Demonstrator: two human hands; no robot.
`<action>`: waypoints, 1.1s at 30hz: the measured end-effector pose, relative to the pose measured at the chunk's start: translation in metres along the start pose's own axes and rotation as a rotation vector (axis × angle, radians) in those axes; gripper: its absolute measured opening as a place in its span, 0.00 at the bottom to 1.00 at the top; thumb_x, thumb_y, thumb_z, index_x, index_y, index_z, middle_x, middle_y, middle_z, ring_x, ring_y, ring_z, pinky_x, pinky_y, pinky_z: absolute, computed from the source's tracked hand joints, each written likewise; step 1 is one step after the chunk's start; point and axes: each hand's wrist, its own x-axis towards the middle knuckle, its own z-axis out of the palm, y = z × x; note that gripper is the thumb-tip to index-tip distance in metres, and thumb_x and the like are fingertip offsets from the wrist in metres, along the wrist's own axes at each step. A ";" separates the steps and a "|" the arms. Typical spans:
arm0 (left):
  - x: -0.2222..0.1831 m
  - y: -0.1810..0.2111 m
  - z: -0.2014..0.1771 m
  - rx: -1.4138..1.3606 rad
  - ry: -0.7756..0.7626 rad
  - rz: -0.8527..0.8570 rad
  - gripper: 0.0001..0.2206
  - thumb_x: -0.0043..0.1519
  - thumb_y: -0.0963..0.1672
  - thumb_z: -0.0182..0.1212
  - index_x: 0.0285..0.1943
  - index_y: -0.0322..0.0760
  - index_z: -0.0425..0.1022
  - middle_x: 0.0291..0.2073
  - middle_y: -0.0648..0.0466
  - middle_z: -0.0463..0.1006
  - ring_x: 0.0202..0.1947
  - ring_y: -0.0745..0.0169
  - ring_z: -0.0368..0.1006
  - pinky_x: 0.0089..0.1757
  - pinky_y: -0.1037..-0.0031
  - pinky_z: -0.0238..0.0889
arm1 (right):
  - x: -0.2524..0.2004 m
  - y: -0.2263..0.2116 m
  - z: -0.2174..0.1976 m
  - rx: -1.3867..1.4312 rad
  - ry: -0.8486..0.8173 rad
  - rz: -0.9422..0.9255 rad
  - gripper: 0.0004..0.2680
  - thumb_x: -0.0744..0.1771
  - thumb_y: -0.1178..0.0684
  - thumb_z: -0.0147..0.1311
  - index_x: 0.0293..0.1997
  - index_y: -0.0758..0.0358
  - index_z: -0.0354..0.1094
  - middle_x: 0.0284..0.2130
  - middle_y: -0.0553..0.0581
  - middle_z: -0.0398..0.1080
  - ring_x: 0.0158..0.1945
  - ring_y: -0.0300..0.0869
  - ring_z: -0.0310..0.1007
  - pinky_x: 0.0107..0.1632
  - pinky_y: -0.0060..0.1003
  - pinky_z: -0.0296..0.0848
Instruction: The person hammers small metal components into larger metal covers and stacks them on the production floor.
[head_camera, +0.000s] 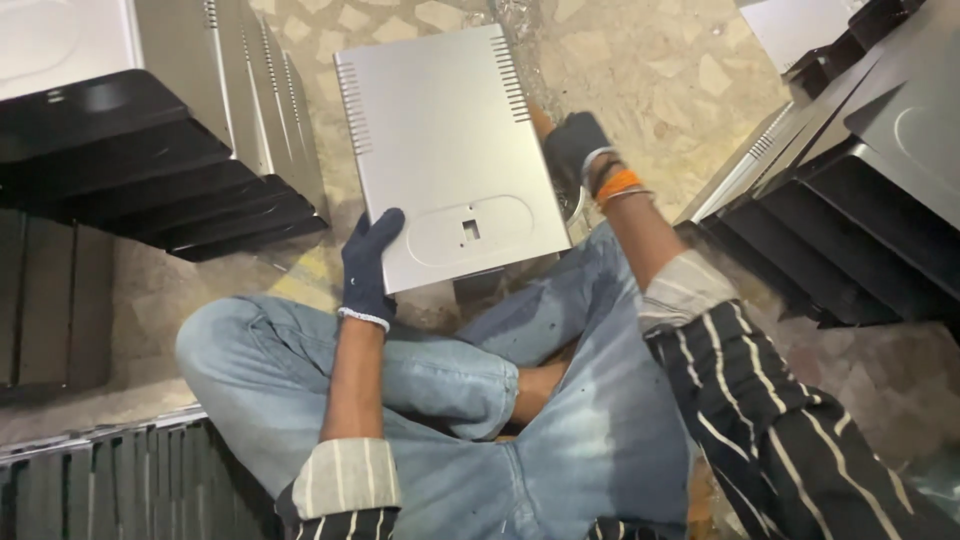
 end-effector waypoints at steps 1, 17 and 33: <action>0.005 -0.003 -0.003 0.000 0.000 0.002 0.23 0.58 0.43 0.68 0.62 0.27 0.75 0.46 0.51 0.81 0.43 0.62 0.77 0.46 0.74 0.70 | -0.008 -0.010 -0.018 0.000 0.001 -0.002 0.09 0.61 0.48 0.62 0.35 0.64 0.76 0.34 0.69 0.75 0.42 0.61 0.76 0.45 0.54 0.74; -0.001 0.003 0.005 0.013 0.028 0.015 0.24 0.56 0.42 0.70 0.62 0.26 0.75 0.48 0.50 0.81 0.44 0.62 0.78 0.46 0.73 0.71 | -0.203 -0.189 -0.221 1.047 0.182 0.403 0.13 0.65 0.51 0.64 0.38 0.72 0.67 0.19 0.53 0.67 0.20 0.37 0.68 0.22 0.34 0.64; 0.000 0.001 0.001 0.011 0.009 0.029 0.22 0.57 0.42 0.70 0.61 0.26 0.77 0.46 0.51 0.81 0.43 0.62 0.77 0.45 0.73 0.70 | -0.249 -0.226 -0.211 0.772 0.028 0.337 0.14 0.64 0.47 0.61 0.43 0.70 0.67 0.22 0.58 0.68 0.24 0.43 0.72 0.29 0.39 0.69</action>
